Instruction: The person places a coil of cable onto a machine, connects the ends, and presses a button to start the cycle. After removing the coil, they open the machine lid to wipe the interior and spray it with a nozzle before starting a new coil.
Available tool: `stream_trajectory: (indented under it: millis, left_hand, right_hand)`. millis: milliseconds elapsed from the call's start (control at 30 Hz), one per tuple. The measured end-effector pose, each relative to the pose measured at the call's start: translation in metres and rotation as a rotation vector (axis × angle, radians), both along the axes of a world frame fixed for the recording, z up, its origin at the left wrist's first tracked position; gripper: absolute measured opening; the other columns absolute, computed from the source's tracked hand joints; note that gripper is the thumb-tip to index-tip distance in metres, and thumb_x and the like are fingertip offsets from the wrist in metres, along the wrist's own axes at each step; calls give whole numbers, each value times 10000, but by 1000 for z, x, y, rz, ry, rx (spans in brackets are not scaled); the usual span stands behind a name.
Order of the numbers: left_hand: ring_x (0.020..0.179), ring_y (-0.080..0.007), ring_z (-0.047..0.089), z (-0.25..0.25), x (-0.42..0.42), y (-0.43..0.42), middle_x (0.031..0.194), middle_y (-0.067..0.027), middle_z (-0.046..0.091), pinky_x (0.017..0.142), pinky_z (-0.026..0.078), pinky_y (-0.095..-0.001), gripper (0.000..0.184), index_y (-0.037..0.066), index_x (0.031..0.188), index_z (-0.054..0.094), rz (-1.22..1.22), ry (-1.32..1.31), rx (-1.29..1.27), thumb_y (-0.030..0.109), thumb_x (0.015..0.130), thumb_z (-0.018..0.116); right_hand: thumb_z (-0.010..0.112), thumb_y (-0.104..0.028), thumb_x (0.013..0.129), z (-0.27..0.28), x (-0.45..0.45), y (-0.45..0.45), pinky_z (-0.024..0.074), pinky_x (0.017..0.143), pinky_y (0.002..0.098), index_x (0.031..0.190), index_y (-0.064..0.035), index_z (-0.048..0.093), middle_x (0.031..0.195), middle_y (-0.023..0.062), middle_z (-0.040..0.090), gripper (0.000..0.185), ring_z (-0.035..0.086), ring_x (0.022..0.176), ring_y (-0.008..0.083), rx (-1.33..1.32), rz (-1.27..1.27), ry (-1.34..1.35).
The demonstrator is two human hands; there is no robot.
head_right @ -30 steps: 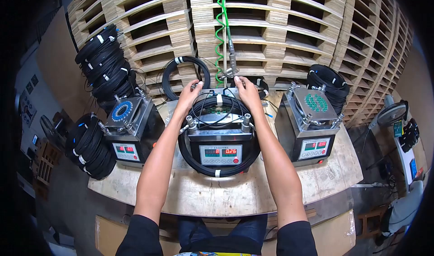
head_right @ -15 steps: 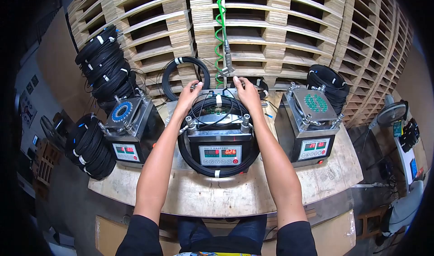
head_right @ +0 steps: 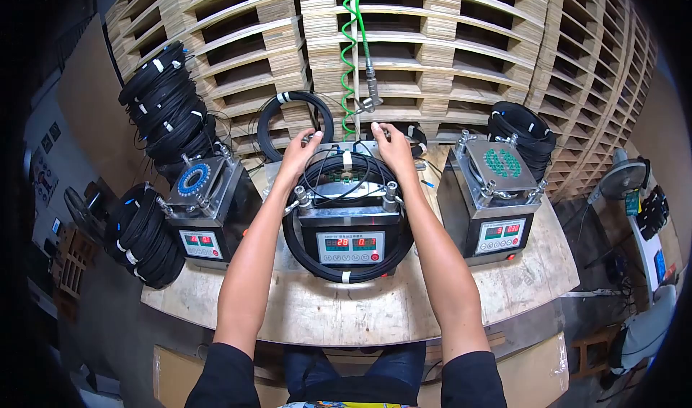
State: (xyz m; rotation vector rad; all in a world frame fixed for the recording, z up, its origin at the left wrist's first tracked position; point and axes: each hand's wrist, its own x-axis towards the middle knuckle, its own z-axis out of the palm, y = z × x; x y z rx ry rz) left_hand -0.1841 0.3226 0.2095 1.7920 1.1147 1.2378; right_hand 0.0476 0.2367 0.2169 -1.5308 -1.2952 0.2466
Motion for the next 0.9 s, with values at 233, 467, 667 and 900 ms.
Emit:
stream_trajectory:
  millis: [233,467,667,900]
  left_hand:
    - [701,-143,603,2,0,-4,754,-61,658,675,487,-313,541,2,1247,643,-7,-22,-5,435,924,679]
    - [755,-147,587,5,-2,-7,838,-73,658,708,479,-301,556,17,1270,637,-26,-14,-33,448,922,684]
    - [811,-150,580,7,-3,-7,925,-88,664,742,476,-287,596,29,1301,632,-29,11,-53,475,911,694]
    - [786,-140,578,4,-2,-4,901,-74,659,717,473,-277,610,25,1307,626,-26,-1,-52,483,911,694]
  right_hand:
    - [529,-570,976,1,-3,-2,523,879,367,1244,-31,674,982,163,745,619,714,948,274,-35,-67,-70]
    - [543,-524,989,-7,1,5,522,844,338,1229,-24,674,936,145,742,570,707,899,233,31,9,-35]
    - [551,-536,972,-4,2,6,513,932,411,1227,-11,676,1107,253,705,596,686,1054,370,-19,42,9]
    - [519,-518,1008,-3,-3,4,509,786,350,1163,25,667,870,153,715,584,673,828,219,11,-21,-46]
